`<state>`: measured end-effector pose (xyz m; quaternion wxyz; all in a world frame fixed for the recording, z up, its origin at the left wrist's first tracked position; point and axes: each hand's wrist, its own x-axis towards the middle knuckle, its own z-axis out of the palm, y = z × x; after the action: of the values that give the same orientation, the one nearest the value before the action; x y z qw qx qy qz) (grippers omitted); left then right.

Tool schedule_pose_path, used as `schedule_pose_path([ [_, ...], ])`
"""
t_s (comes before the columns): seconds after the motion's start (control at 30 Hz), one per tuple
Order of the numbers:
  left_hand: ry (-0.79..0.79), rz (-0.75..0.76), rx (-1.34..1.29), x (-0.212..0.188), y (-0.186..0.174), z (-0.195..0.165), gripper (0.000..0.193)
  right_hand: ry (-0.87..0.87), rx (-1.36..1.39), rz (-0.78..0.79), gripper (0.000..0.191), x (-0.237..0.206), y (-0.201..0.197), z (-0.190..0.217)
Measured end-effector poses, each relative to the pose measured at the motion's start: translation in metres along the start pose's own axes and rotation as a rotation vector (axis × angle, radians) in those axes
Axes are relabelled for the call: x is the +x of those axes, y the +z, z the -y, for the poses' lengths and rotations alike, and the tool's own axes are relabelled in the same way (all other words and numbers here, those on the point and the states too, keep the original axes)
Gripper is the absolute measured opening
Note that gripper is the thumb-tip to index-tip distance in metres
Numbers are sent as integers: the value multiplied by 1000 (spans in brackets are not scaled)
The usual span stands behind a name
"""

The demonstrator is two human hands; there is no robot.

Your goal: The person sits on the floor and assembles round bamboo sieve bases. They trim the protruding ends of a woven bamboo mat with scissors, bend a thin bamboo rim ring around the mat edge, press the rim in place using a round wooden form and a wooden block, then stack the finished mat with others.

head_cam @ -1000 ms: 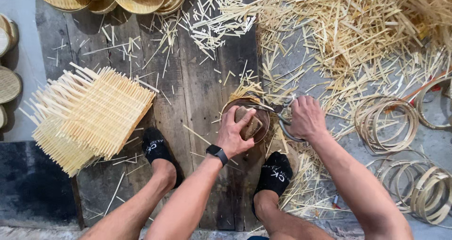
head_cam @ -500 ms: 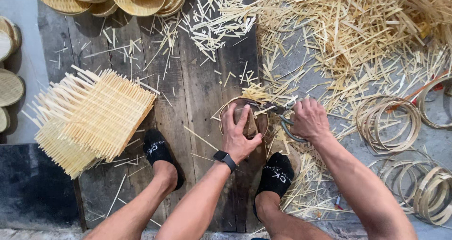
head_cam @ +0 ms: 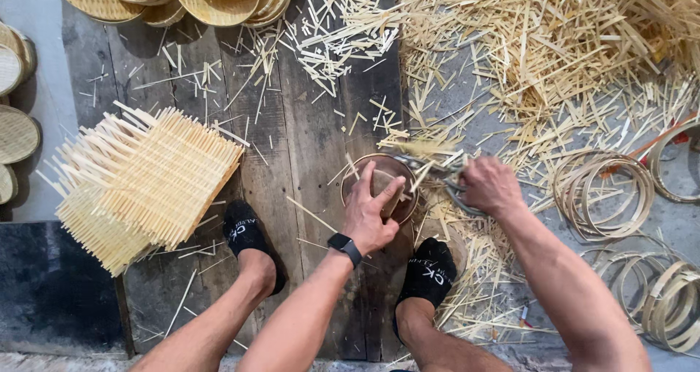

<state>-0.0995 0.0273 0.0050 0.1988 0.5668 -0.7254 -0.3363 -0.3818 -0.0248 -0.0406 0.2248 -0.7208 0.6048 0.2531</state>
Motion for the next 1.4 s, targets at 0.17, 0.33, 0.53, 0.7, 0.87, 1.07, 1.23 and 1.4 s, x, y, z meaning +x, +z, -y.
schedule_pose_path([
  [0.17,49,68,6,4,-9,4,86,-94,-8,-335,70,-8,-3,-8],
  [0.33,138,287,79,14,-25,9,83,-138,-70,-346,56,-1,3,6],
  [0.53,154,213,-63,13,-21,25,78,133,223,-112,34,0,24,-28],
  [0.7,-373,-281,-182,25,6,73,56,328,45,-572,63,-14,46,-35],
  [0.87,-596,-102,-110,53,27,110,41,249,744,-221,36,-27,33,10],
  [1.07,-520,-158,-301,63,53,92,28,114,1200,2,26,3,15,66],
  [1.23,-537,-243,-351,66,59,85,22,207,1248,-129,21,16,36,71],
  [1.4,-503,-299,-354,71,56,81,22,204,1115,-298,24,20,41,77],
])
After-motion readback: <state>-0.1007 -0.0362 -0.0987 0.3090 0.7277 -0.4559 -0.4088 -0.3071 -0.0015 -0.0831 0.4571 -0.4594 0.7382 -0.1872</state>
